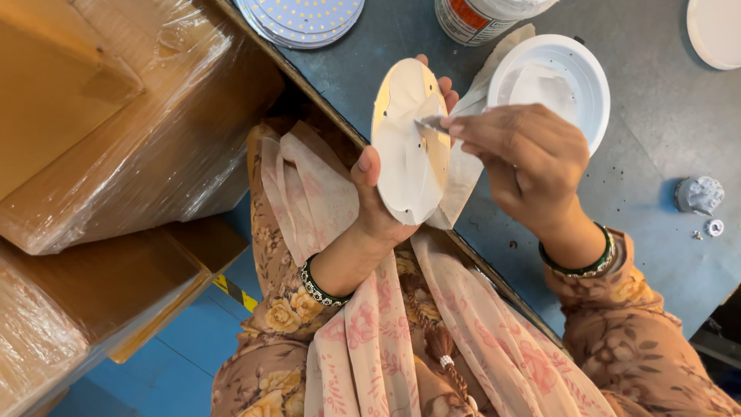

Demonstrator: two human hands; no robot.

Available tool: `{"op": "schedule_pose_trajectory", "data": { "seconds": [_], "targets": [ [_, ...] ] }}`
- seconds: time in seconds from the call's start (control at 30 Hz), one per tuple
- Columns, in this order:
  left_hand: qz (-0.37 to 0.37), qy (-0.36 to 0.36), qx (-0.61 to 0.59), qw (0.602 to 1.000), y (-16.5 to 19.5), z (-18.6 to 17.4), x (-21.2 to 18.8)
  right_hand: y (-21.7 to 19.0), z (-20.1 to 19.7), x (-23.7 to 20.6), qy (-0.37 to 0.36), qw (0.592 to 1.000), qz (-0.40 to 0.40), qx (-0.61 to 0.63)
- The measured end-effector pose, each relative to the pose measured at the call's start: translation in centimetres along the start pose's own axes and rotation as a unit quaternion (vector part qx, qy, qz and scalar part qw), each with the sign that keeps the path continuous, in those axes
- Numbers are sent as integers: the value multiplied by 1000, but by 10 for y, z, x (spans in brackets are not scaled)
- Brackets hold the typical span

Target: The person applies a white substance to the back of circular LED plates and into plastic housings using a spatula, handles multiple lighting components, and wipes their hands and the objects with a cloth.

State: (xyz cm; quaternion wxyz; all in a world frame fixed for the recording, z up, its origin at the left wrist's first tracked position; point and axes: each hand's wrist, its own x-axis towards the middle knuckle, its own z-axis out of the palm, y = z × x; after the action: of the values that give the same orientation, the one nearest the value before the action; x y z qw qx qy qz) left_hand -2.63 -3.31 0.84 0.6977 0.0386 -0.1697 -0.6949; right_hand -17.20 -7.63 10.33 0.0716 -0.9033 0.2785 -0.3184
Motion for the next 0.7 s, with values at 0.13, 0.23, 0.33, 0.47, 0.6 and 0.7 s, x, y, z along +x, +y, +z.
{"op": "schedule_pose_trajectory", "data": {
  "seconds": [0.13, 0.23, 0.33, 0.47, 0.6, 0.7],
  "targets": [
    [9, 14, 12, 1000, 0, -2, 1, -12, 0, -11, -5, 1000, 12, 17],
    [9, 34, 37, 999, -2, -5, 2, -23, -2, -21, -7, 999, 32, 39],
    [14, 45, 67, 997, -4, -9, 7, -32, -4, -26, -10, 998, 38, 56],
    [25, 71, 86, 994, -3, -12, 13, -38, -6, -28, -15, 997, 32, 72],
    [31, 73, 53, 995, 4, -14, 17, -34, -12, -30, 3, 995, 52, 79],
    [40, 10, 67, 997, 6, -8, 12, -19, -13, -26, 46, 992, 116, 35]
  ]
}}
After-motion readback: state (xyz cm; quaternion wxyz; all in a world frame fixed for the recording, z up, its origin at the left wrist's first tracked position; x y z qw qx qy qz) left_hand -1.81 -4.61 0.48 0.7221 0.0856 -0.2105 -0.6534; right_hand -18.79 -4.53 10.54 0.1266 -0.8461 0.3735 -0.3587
